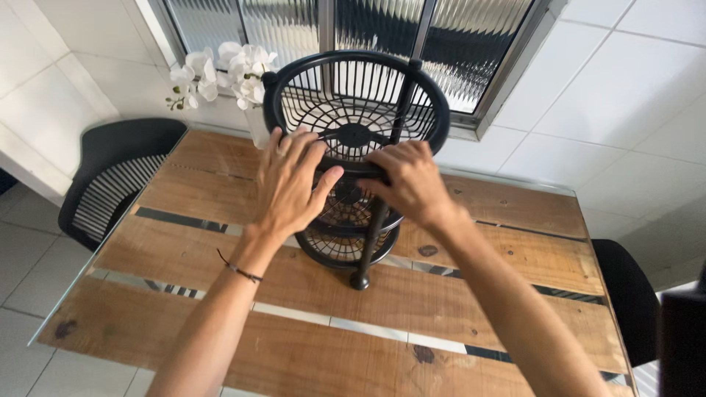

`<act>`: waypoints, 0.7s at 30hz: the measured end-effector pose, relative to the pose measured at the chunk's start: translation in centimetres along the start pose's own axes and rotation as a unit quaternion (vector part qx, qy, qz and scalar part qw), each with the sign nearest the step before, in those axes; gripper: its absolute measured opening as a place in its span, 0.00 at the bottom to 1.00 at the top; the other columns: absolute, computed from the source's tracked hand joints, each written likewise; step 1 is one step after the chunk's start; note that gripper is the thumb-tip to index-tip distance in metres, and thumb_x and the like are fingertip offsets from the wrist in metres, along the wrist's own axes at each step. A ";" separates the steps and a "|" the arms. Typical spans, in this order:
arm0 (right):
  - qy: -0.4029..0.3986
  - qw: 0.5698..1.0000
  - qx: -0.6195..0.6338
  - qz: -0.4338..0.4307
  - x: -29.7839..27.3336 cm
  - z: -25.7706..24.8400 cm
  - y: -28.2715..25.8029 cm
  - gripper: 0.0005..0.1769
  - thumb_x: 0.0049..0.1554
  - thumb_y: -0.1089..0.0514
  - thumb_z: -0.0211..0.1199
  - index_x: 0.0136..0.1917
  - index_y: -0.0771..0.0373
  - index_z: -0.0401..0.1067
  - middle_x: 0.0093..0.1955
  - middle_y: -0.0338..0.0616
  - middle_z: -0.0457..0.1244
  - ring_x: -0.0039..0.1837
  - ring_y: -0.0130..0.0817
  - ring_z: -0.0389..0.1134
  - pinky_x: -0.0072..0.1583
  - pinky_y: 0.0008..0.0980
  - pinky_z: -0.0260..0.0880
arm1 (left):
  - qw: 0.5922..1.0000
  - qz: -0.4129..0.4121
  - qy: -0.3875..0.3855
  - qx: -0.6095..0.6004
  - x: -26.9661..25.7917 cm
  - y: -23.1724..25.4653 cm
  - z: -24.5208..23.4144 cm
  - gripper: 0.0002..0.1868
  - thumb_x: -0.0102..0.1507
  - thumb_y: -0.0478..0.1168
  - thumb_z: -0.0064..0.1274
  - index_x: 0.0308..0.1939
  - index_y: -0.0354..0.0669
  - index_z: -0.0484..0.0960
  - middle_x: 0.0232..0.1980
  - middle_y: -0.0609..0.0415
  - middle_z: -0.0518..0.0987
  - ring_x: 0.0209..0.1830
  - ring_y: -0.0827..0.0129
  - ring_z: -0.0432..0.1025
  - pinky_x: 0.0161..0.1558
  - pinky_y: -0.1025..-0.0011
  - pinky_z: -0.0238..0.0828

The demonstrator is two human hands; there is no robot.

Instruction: The person assembles a black wire plant stand by connecting circular wire baskets to a central vertical pole and inserting horizontal support rods. They secure the components by hand and adjust the structure to ensure stability.

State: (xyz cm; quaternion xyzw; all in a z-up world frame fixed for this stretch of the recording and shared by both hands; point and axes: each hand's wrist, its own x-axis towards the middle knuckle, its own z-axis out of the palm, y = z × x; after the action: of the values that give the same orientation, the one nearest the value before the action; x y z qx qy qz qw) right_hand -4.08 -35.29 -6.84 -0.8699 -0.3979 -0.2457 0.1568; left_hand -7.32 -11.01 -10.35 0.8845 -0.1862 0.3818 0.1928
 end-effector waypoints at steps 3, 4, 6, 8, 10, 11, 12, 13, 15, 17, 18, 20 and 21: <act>-0.062 0.998 0.016 -0.003 -0.6 -2.4 1.7 0.18 0.53 0.45 0.72 0.54 0.53 0.79 0.47 0.35 0.70 0.56 0.37 0.65 0.70 0.44 0.56 | 0.999 -0.004 -0.030 0.026 0.9 -1.3 -0.5 0.39 0.73 0.68 0.28 0.56 0.38 0.81 0.67 0.45 0.74 0.75 0.51 0.60 0.79 0.44 0.36; -0.071 0.997 0.015 -0.012 -0.8 -3.3 2.3 0.18 0.51 0.46 0.73 0.52 0.52 0.79 0.46 0.35 0.70 0.58 0.37 0.64 0.72 0.46 0.54 | 0.999 -0.004 -0.040 0.027 1.4 -1.7 -0.9 0.39 0.72 0.68 0.28 0.56 0.39 0.81 0.68 0.46 0.74 0.76 0.51 0.59 0.79 0.43 0.34; -0.044 0.998 0.002 -0.035 -1.3 -4.7 3.3 0.20 0.47 0.48 0.74 0.53 0.53 0.79 0.51 0.37 0.69 0.64 0.40 0.63 0.76 0.55 0.44 | 0.998 0.004 -0.055 0.041 1.9 -2.3 -1.7 0.38 0.71 0.69 0.29 0.55 0.43 0.82 0.70 0.46 0.73 0.79 0.51 0.55 0.78 0.40 0.29; -0.034 0.999 -0.018 -0.022 -2.0 -5.7 3.9 0.20 0.45 0.51 0.75 0.52 0.54 0.79 0.55 0.39 0.69 0.68 0.44 0.61 0.76 0.60 0.40 | 0.995 0.020 -0.066 0.066 2.2 -2.9 -2.4 0.36 0.70 0.70 0.29 0.50 0.47 0.84 0.71 0.47 0.72 0.82 0.51 0.50 0.77 0.37 0.24; -0.040 0.998 -0.043 0.026 -2.9 -6.4 4.3 0.19 0.43 0.55 0.77 0.50 0.56 0.80 0.57 0.41 0.67 0.69 0.51 0.59 0.73 0.61 0.42 | 0.994 0.068 -0.063 0.066 2.7 -3.0 -2.5 0.37 0.69 0.72 0.30 0.48 0.48 0.84 0.73 0.47 0.71 0.83 0.48 0.47 0.77 0.36 0.23; -0.026 0.998 -0.041 0.047 -3.2 -6.4 4.3 0.20 0.45 0.58 0.75 0.53 0.56 0.78 0.60 0.42 0.65 0.70 0.50 0.59 0.73 0.57 0.49 | 0.992 0.093 -0.061 0.066 2.9 -3.1 -2.4 0.38 0.68 0.73 0.31 0.47 0.48 0.84 0.74 0.47 0.70 0.83 0.47 0.46 0.77 0.36 0.23; -0.012 0.997 -0.041 0.067 -3.6 -6.3 4.3 0.21 0.48 0.62 0.72 0.56 0.57 0.76 0.64 0.44 0.63 0.72 0.50 0.60 0.73 0.52 0.56 | 0.992 0.099 -0.058 0.045 3.1 -3.2 -2.1 0.38 0.68 0.74 0.31 0.48 0.48 0.84 0.72 0.47 0.71 0.82 0.46 0.47 0.76 0.35 0.24; 0.002 0.995 -0.041 0.086 -4.0 -6.0 4.2 0.22 0.50 0.65 0.70 0.58 0.58 0.74 0.67 0.45 0.62 0.73 0.49 0.60 0.74 0.48 0.63 | 0.993 0.105 -0.056 0.024 3.2 -3.1 -1.8 0.39 0.67 0.75 0.32 0.49 0.48 0.83 0.70 0.46 0.71 0.81 0.45 0.47 0.75 0.34 0.26; 0.053 0.989 -0.073 0.118 -4.7 -5.0 4.0 0.25 0.51 0.71 0.66 0.62 0.58 0.72 0.71 0.46 0.59 0.78 0.52 0.57 0.72 0.47 0.63 | 0.993 0.106 -0.055 -0.017 3.2 -3.3 -1.0 0.39 0.66 0.76 0.33 0.51 0.48 0.82 0.66 0.48 0.72 0.79 0.46 0.50 0.75 0.35 0.31; 0.096 0.980 -0.089 0.153 -5.3 -4.3 3.9 0.29 0.52 0.75 0.63 0.65 0.59 0.69 0.74 0.48 0.57 0.80 0.54 0.54 0.72 0.49 0.63 | 0.992 0.099 -0.058 -0.060 3.2 -3.0 0.2 0.40 0.66 0.76 0.33 0.55 0.47 0.79 0.63 0.52 0.73 0.79 0.50 0.53 0.78 0.38 0.38; 0.109 0.976 -0.089 0.168 -5.6 -4.0 4.0 0.29 0.52 0.75 0.63 0.66 0.60 0.68 0.75 0.49 0.56 0.81 0.56 0.53 0.73 0.51 0.64 | 0.991 0.099 -0.037 -0.077 2.9 -2.5 1.0 0.39 0.67 0.75 0.32 0.57 0.47 0.77 0.63 0.51 0.72 0.78 0.49 0.53 0.78 0.39 0.40; 0.112 0.970 -0.099 0.191 -5.9 -3.9 4.3 0.30 0.54 0.75 0.62 0.68 0.61 0.65 0.76 0.51 0.55 0.81 0.58 0.51 0.73 0.54 0.64 | 0.990 0.098 0.006 -0.106 2.4 -1.7 2.1 0.37 0.70 0.72 0.31 0.61 0.47 0.74 0.64 0.49 0.70 0.78 0.47 0.53 0.79 0.41 0.44; 0.103 0.969 -0.109 0.199 -5.7 -3.9 4.5 0.29 0.55 0.75 0.62 0.68 0.61 0.65 0.77 0.51 0.54 0.81 0.59 0.51 0.73 0.55 0.63 | 0.991 0.094 0.003 -0.100 2.1 -1.5 2.3 0.36 0.71 0.71 0.32 0.62 0.47 0.74 0.64 0.49 0.70 0.79 0.48 0.52 0.80 0.40 0.42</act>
State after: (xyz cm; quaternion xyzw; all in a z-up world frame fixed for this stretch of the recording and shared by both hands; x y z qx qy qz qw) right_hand -5.05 -43.46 -7.15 -0.9136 -0.1695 -0.3392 0.1471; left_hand -3.87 -11.16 -10.51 0.8386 -0.3048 0.3800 0.2439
